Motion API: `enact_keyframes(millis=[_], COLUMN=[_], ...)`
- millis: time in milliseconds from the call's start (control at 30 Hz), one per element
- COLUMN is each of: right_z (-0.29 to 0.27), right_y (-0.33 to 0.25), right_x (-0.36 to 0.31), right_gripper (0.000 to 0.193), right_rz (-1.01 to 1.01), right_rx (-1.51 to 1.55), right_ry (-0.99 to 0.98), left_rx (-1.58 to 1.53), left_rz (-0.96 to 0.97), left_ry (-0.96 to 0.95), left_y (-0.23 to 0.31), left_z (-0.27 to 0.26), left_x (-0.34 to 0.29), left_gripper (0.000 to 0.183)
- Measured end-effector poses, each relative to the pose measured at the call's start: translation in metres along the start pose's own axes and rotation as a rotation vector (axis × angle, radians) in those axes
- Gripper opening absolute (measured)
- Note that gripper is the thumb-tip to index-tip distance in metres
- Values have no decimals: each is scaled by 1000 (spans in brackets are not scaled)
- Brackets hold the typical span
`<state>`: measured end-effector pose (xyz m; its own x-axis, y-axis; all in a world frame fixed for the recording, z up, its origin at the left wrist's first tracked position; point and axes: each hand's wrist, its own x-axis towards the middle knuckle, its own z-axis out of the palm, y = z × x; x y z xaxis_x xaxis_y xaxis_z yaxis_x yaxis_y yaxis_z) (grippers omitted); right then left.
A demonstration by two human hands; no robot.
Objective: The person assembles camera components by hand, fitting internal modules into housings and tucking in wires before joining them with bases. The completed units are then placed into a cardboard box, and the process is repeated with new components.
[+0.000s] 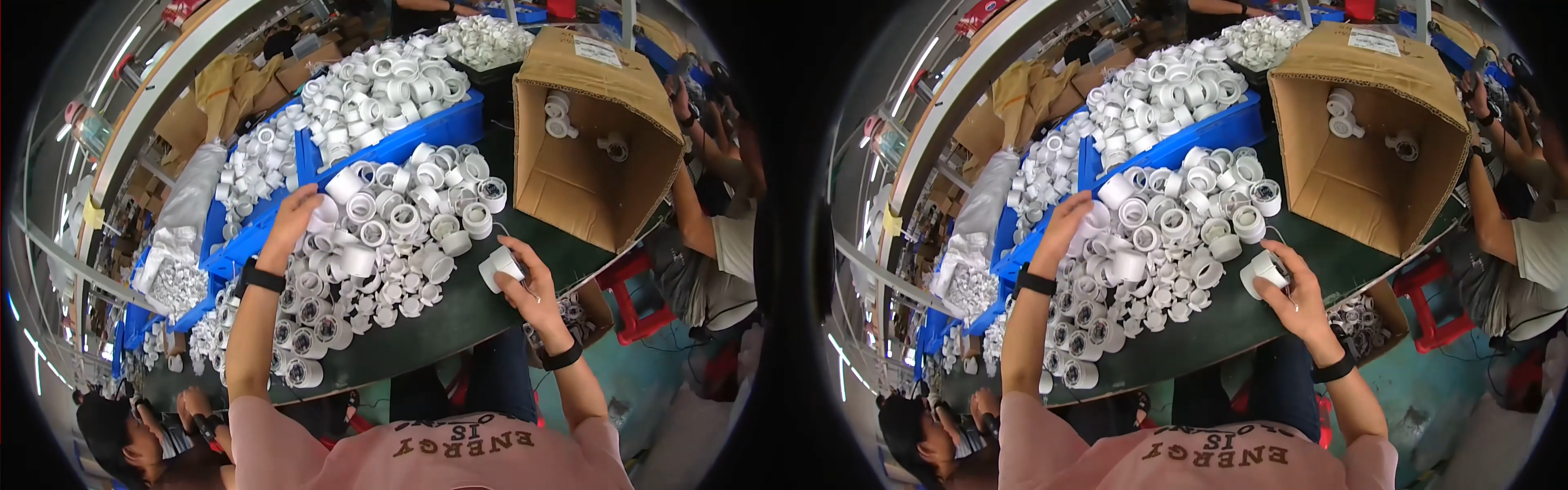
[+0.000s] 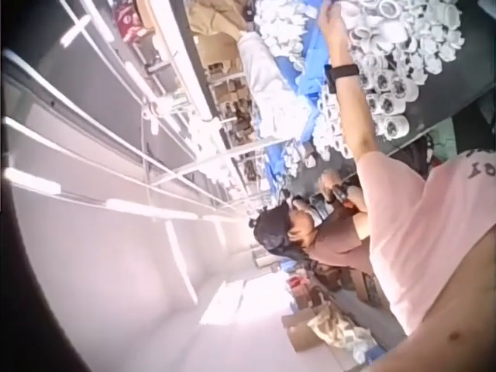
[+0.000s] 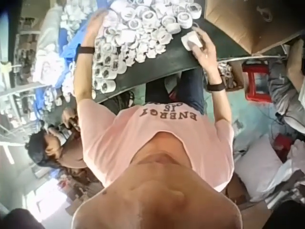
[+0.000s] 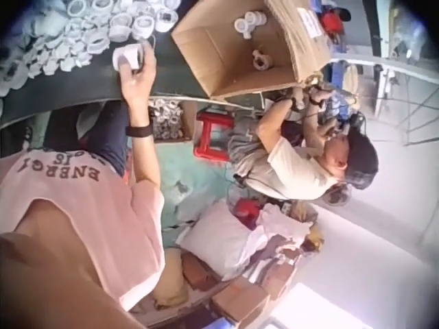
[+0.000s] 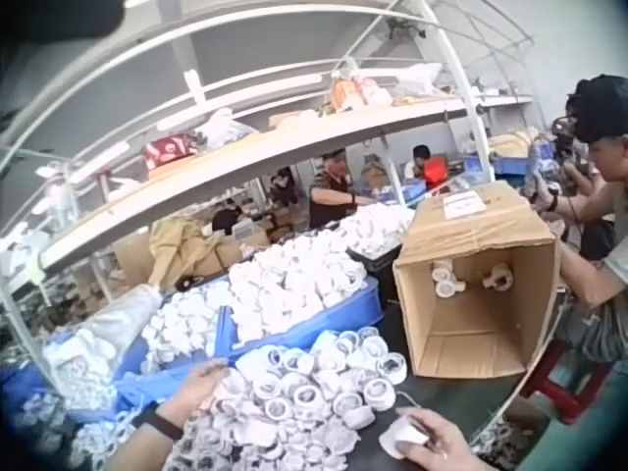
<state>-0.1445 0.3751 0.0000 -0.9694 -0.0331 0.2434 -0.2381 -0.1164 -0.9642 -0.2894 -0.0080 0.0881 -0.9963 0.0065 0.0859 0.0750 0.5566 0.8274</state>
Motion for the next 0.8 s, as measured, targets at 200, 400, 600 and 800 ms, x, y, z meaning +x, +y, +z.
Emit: enact_keyframes(millis=[200,400,600,800], right_z=[69,87,103,111], right_y=[-6,-36,-58,-64], right_x=[-36,-26,-29,-43], right_gripper=[62,65,70,70], right_rz=[179,73,-230,-209], right_rx=[363,419,-109,-162], right_ry=[-307,-341,-320,-368], left_rx=[266,-197,-153,-293], left_rz=[302,387,424,524], left_ry=[413,103,215,387], left_y=[-34,59,81,73], left_z=[-4,49,92,112], left_x=[-6,-116,-203,-221], left_gripper=[37,50,52,44])
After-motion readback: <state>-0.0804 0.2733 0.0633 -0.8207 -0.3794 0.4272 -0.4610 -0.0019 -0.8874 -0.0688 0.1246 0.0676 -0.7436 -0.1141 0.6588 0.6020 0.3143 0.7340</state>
